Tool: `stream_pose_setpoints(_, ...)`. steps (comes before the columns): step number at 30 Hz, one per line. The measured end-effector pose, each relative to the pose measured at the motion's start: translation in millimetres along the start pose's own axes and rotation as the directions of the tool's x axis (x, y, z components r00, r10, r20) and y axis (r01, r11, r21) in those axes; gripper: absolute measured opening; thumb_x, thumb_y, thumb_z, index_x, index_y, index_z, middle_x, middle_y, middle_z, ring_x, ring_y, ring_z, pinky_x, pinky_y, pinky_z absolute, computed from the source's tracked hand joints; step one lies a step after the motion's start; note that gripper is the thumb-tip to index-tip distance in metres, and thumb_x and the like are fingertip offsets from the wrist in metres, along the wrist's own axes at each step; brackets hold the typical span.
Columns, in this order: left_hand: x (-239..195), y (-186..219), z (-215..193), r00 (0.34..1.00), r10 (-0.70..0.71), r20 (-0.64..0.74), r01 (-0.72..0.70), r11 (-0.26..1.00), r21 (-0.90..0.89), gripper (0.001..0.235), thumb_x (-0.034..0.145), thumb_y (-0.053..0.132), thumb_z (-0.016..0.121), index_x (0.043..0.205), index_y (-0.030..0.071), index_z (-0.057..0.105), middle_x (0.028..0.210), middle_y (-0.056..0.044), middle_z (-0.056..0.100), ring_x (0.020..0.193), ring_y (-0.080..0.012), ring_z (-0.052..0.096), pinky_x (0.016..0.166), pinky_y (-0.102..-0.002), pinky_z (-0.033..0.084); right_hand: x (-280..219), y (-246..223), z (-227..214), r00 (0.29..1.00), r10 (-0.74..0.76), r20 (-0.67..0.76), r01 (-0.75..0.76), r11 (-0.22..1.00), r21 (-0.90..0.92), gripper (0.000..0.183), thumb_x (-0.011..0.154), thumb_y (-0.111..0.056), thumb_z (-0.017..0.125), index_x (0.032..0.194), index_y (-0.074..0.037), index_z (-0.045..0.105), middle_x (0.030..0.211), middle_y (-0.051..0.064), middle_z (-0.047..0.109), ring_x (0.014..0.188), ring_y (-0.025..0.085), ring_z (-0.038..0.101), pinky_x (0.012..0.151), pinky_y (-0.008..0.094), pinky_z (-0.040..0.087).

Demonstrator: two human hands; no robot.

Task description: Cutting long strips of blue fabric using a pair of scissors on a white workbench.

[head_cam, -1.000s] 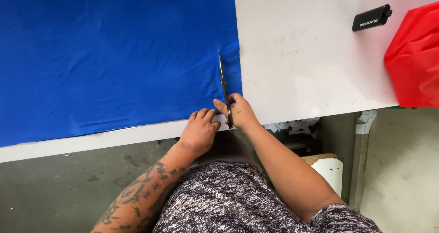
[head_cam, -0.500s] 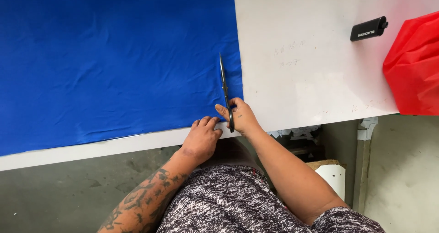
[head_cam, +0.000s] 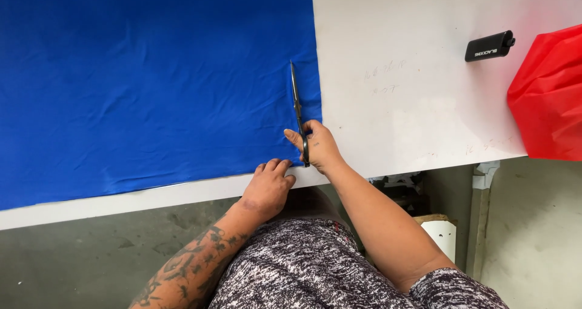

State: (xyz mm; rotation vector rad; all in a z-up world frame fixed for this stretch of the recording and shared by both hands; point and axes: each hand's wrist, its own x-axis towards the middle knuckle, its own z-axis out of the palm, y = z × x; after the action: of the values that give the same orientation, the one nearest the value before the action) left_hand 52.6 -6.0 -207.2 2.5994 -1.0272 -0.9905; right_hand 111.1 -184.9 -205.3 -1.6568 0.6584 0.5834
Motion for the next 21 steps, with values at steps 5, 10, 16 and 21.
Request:
stream_pose_setpoints(5, 1, -1, -1, 1.000, -0.002, 0.015, 0.002, 1.000, 0.003, 0.028, 0.099, 0.018, 0.054, 0.119, 0.023, 0.073, 0.149, -0.005, 0.051, 0.143, -0.0338, 0.045, 0.109, -0.049, 0.046, 6, -14, 2, 0.999, 0.053, 0.012, -0.053, 0.999, -0.005, 0.073, 0.089, -0.057, 0.086, 0.120, 0.005, 0.062, 0.062, 0.009, 0.065, 0.048, 0.016, 0.068, 0.047, 0.023, 0.052)
stream_pose_setpoints(10, 1, -2, -3, 1.000, 0.004, 0.020, -0.004, 1.000, -0.006, 0.029, 0.098, 0.018, 0.055, 0.120, 0.023, 0.073, 0.150, -0.005, 0.050, 0.143, -0.0348, 0.045, 0.108, -0.050, 0.046, 20, -36, 3, 1.000, 0.026, -0.010, -0.026, 0.999, 0.026, 0.077, 0.088, -0.060, 0.086, 0.121, 0.005, 0.062, 0.061, 0.008, 0.063, 0.048, 0.016, 0.068, 0.046, 0.023, 0.052)
stream_pose_setpoints(16, 4, -3, -8, 0.999, 0.021, 0.033, -0.020, 0.999, -0.025, 0.028, 0.097, 0.017, 0.057, 0.118, 0.022, 0.074, 0.149, -0.006, 0.051, 0.141, -0.0358, 0.047, 0.107, -0.050, 0.048, 28, -29, 2, 1.000, 0.015, -0.015, -0.015, 1.000, 0.005, 0.075, 0.089, -0.059, 0.086, 0.119, 0.005, 0.062, 0.060, 0.008, 0.063, 0.047, 0.017, 0.067, 0.046, 0.023, 0.051)
stream_pose_setpoints(21, 9, -6, -3, 0.998, 0.020, 0.065, -0.017, 0.999, -0.036, 0.027, 0.096, 0.017, 0.057, 0.117, 0.022, 0.074, 0.148, -0.005, 0.051, 0.141, -0.0354, 0.047, 0.103, -0.049, 0.052, 24, -32, -1, 1.000, 0.022, -0.016, -0.022, 0.999, 0.024, 0.071, 0.087, -0.054, 0.089, 0.117, 0.005, 0.063, 0.059, 0.009, 0.064, 0.046, 0.017, 0.067, 0.046, 0.022, 0.052)
